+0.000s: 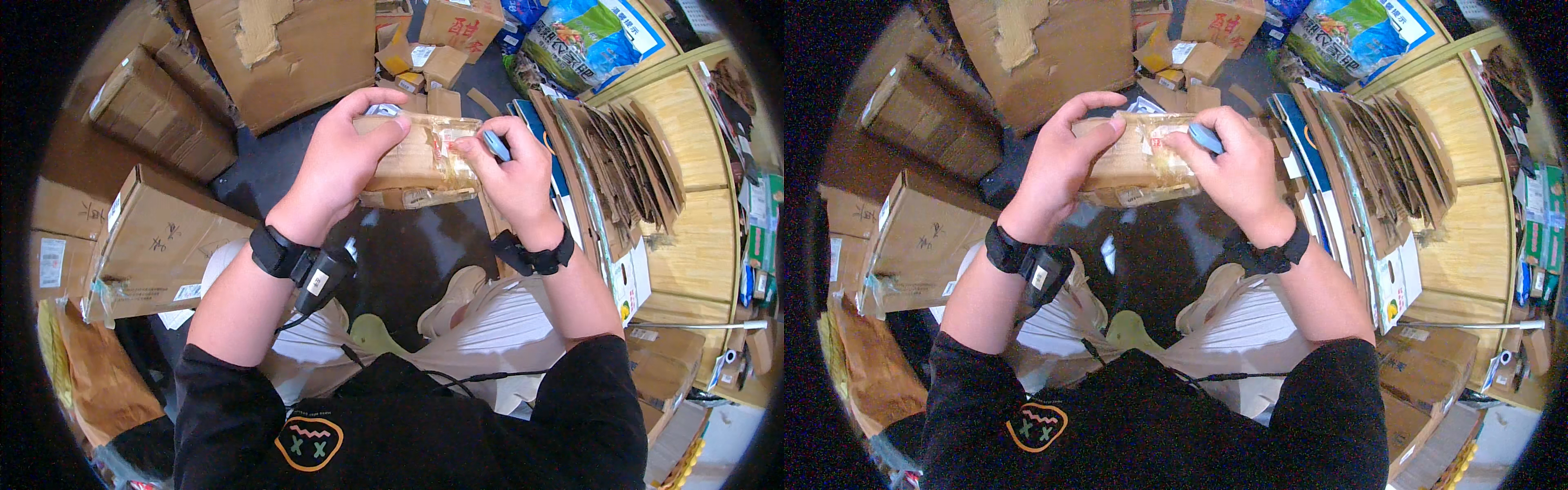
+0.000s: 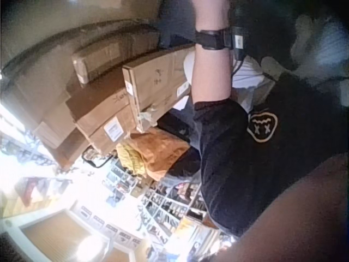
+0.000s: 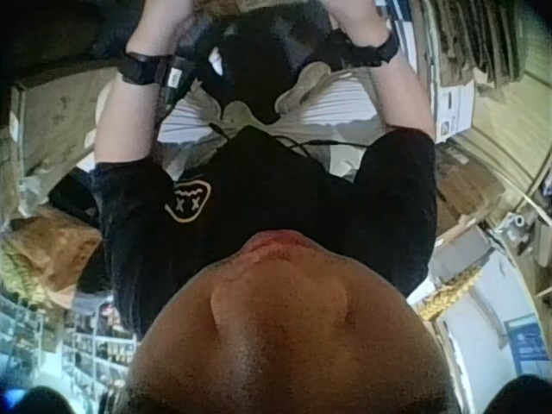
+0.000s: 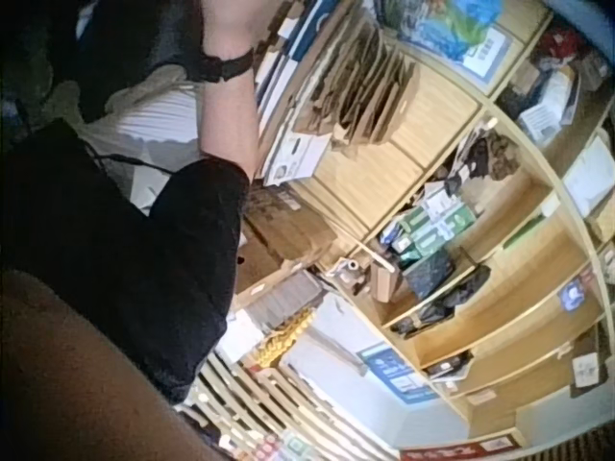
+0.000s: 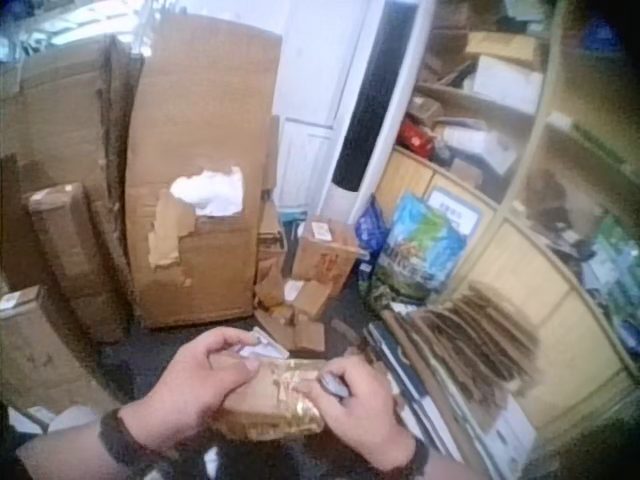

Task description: The person peels tape from small cardboard pieces using a box cutter, tears sections apart by hand, and stacks the flattened cardboard onto a pile.

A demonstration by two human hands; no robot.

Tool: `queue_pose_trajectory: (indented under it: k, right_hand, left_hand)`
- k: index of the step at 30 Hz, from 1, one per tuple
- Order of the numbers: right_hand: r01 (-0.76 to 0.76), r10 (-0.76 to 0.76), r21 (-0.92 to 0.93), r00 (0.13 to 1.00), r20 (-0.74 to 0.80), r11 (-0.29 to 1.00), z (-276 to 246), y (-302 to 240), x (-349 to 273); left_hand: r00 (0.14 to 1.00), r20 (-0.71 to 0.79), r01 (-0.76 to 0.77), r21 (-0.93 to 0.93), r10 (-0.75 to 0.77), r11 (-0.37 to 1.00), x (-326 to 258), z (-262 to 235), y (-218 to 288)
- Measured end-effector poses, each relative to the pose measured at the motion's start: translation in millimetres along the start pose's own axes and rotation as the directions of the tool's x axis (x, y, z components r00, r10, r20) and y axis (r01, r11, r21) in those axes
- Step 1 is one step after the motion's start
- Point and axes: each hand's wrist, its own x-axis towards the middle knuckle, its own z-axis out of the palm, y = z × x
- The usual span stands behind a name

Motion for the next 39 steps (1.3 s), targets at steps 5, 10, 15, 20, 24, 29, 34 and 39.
queue_pose_trajectory:
  k: [5,10,15,20,24,29,34,39]
  right_hand:
    - [0.047,-0.049,0.032,0.998,0.049,0.998,-4,10,3]
    - [0.06,-0.063,0.05,0.996,0.062,0.997,-5,13,3]
    - [0.058,-0.067,0.128,0.995,0.07,0.99,-4,15,3]
    - [0.169,-0.195,0.204,0.974,0.113,0.964,-6,18,4]
    - [0.196,-0.225,0.197,0.965,0.136,0.961,-10,14,5]
    - [0.233,-0.284,0.247,0.939,0.194,0.941,-16,15,7]
    - [0.236,-0.288,0.23,0.929,0.232,0.944,-20,14,9]
    - [0.291,-0.328,0.195,0.923,0.202,0.937,-20,13,9]
  left_hand:
    - [0.999,-0.016,0.04,-0.095,-0.042,0.995,1,-5,7]
    - [0.995,-0.017,0.092,-0.147,-0.095,0.985,3,-8,7]
    - [0.99,-0.003,0.137,-0.194,-0.14,0.971,3,-9,6]
    - [0.98,0.061,0.201,-0.269,-0.192,0.942,3,-10,6]
    - [0.979,0.075,0.203,-0.28,-0.19,0.938,3,-13,6]
    - [0.964,0.135,0.261,-0.334,-0.228,0.906,4,-13,4]
    - [0.962,0.138,0.271,-0.374,-0.236,0.887,3,-15,6]
    - [0.957,0.131,0.291,-0.409,-0.259,0.865,4,-20,5]
